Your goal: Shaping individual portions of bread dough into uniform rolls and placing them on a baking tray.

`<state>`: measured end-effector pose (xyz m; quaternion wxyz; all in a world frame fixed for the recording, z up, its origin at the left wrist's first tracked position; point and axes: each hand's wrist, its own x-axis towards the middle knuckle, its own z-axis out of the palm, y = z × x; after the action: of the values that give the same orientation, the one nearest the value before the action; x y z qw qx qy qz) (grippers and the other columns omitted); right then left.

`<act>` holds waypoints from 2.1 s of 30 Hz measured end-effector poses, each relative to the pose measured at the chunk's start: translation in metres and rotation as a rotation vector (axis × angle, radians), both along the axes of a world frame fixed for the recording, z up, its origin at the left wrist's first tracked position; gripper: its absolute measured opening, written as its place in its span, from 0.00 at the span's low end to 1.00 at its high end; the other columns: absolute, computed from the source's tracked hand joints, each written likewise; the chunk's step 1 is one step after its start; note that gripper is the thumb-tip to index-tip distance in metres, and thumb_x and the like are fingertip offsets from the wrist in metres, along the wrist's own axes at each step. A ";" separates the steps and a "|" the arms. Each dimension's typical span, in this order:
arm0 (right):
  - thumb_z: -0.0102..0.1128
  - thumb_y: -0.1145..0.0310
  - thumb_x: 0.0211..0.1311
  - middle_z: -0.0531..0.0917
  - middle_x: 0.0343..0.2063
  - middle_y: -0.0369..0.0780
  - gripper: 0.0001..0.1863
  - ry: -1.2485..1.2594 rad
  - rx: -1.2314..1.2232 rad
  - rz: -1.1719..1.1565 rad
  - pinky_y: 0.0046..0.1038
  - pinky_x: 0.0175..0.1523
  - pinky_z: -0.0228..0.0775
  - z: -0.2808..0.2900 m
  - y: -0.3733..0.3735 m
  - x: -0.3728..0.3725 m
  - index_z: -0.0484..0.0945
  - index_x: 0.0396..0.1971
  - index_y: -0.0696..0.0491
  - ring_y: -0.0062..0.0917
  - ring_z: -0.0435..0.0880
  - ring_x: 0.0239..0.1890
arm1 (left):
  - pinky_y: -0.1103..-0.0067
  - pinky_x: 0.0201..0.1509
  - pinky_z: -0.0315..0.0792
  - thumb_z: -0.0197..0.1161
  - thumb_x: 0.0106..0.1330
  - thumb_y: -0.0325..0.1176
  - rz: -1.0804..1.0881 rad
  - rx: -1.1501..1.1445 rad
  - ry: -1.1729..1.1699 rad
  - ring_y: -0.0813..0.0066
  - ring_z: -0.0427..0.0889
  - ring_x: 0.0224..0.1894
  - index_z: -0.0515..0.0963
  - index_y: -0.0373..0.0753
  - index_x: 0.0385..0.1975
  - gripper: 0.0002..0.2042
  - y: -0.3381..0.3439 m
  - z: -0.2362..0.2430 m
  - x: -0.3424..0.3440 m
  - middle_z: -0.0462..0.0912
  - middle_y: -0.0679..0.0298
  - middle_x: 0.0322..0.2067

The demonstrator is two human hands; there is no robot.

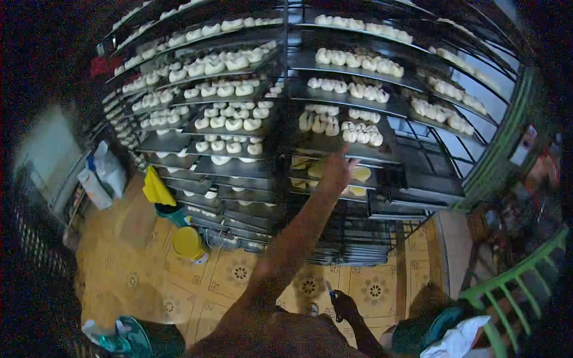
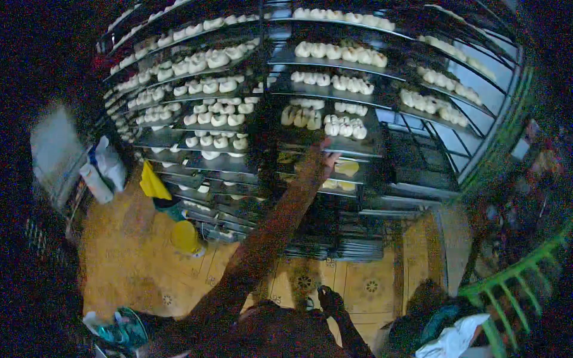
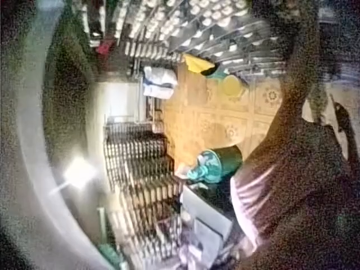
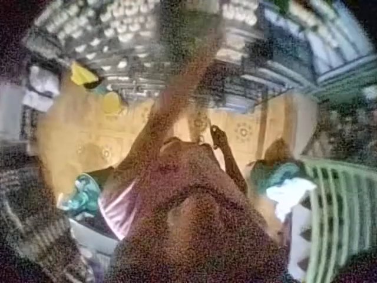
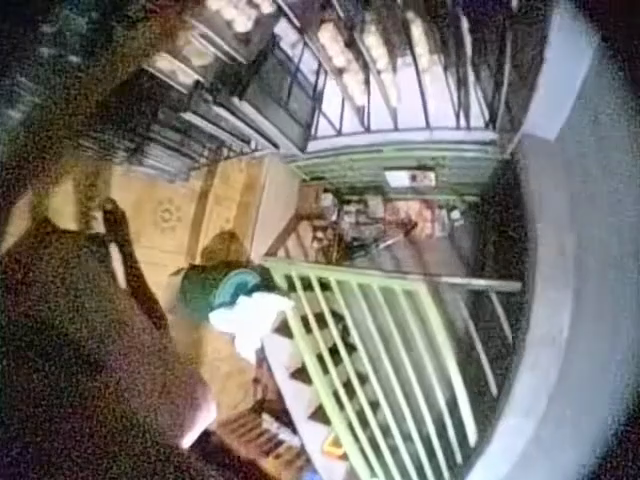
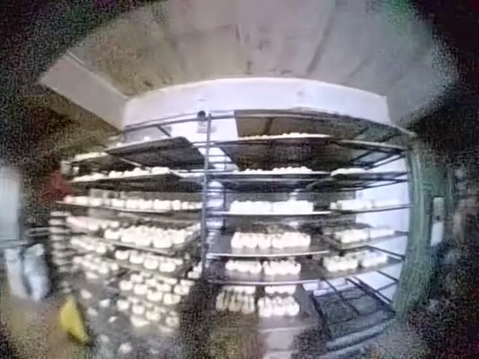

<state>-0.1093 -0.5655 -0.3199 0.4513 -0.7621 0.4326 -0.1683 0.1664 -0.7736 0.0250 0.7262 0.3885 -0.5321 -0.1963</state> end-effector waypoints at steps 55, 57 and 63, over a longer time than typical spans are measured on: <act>0.59 0.69 0.68 0.80 0.24 0.34 0.21 0.549 0.192 2.637 0.26 0.28 0.69 0.379 2.194 -0.002 0.73 0.58 0.60 0.16 0.75 0.24 | 0.76 0.27 0.78 0.59 0.64 0.32 2.248 -0.071 2.162 0.72 0.83 0.24 0.80 0.34 0.48 0.15 2.303 -0.127 -0.651 0.84 0.59 0.28; 0.60 0.68 0.67 0.80 0.24 0.35 0.22 0.512 0.136 2.714 0.26 0.28 0.69 0.384 2.234 -0.049 0.73 0.58 0.60 0.16 0.75 0.24 | 0.75 0.28 0.78 0.57 0.65 0.29 2.247 0.070 2.172 0.72 0.81 0.24 0.79 0.34 0.46 0.12 2.333 -0.118 -0.682 0.82 0.59 0.29; 0.58 0.65 0.67 0.81 0.24 0.39 0.20 0.501 -0.092 2.918 0.30 0.31 0.71 0.441 2.363 -0.172 0.75 0.55 0.58 0.21 0.78 0.25 | 0.77 0.26 0.75 0.55 0.69 0.29 2.168 -0.465 2.263 0.72 0.80 0.27 0.78 0.37 0.45 0.09 2.437 -0.093 -0.769 0.80 0.62 0.30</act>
<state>-0.2811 1.7973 0.1211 0.1091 -0.5351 -0.6381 0.5427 -0.6022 1.6633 -0.0675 -0.5617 -0.1120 -0.7628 -0.3002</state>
